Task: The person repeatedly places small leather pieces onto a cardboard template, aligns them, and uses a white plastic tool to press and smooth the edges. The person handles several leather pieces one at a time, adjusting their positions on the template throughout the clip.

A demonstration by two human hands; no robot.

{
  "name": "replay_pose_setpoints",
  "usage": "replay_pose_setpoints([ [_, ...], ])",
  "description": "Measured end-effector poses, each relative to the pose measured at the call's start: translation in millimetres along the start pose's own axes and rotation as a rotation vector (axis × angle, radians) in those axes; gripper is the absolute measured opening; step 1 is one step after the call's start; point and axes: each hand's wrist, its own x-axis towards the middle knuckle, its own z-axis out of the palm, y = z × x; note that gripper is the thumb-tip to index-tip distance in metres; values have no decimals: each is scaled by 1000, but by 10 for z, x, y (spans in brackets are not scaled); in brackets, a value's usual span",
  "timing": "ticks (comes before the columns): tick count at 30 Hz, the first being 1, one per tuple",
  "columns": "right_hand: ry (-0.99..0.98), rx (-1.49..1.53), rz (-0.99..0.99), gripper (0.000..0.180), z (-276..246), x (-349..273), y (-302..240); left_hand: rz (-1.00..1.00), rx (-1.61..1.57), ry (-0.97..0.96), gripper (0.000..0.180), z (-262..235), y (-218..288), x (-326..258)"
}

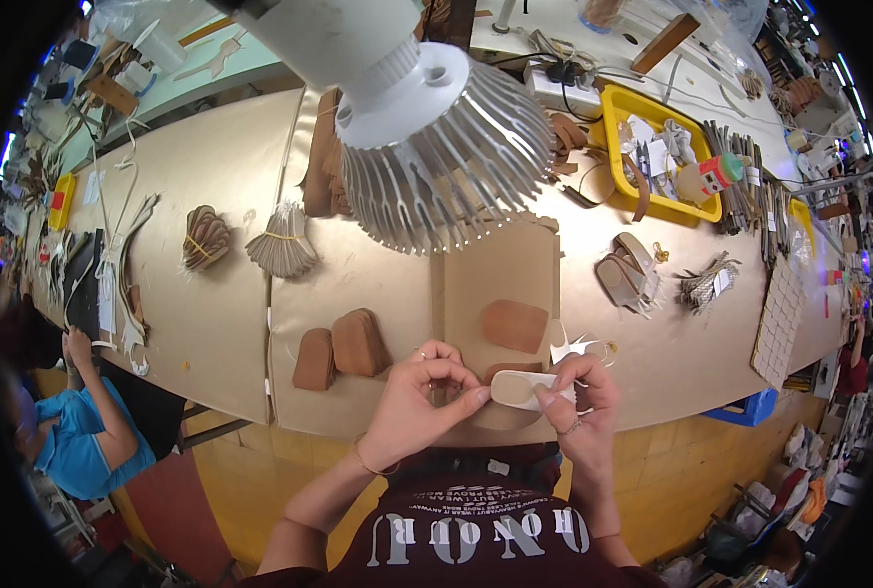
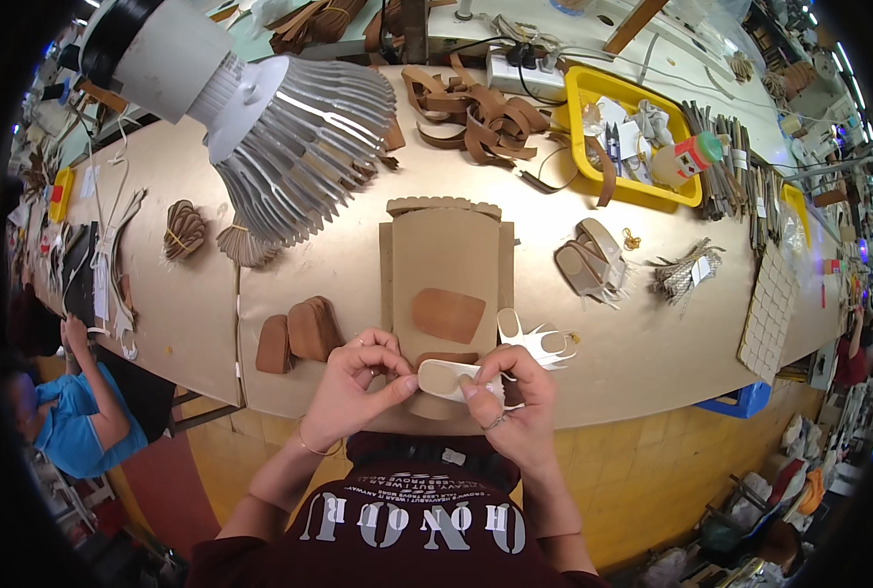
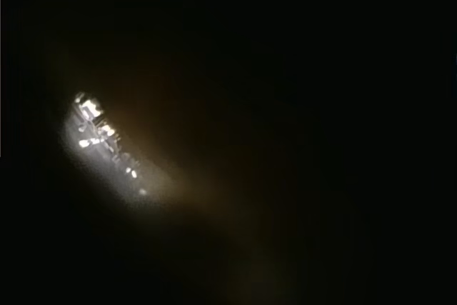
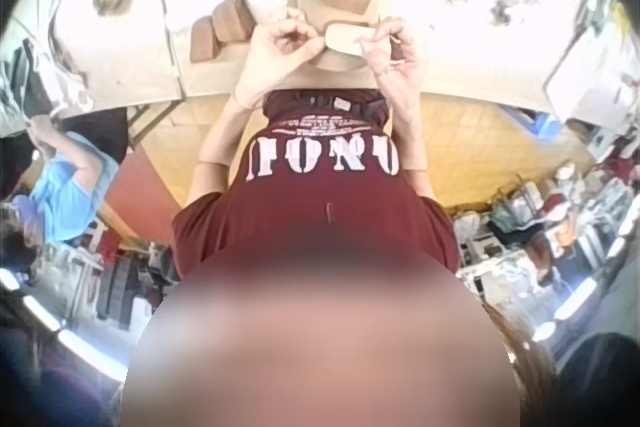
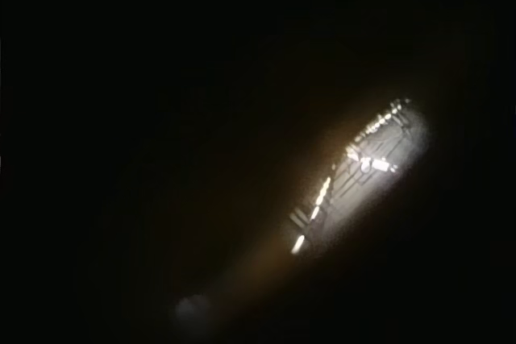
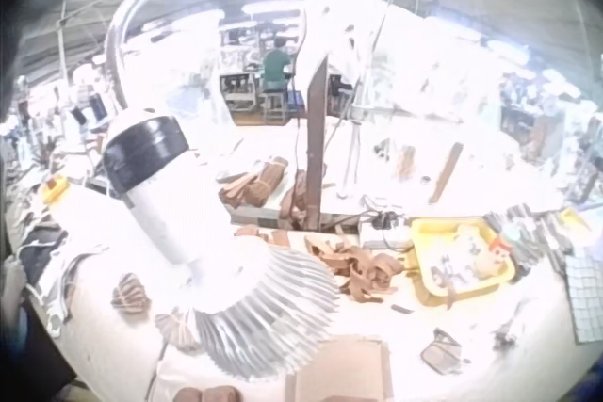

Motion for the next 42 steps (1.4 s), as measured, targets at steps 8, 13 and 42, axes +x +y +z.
replay_pose_setpoints([
  [8, 34, -187, -55, 14, 49, -16, -15, 182, -31, 71, 21, 92, -207, -66],
  [13, 42, -212, -15, 14, 71, -18, -40, 209, -7, 81, 22, 106, -241, -85],
  [42, 51, -179, -25, 12, 78, -2, 1, 266, -32, 134, 20, 149, -284, -84],
])
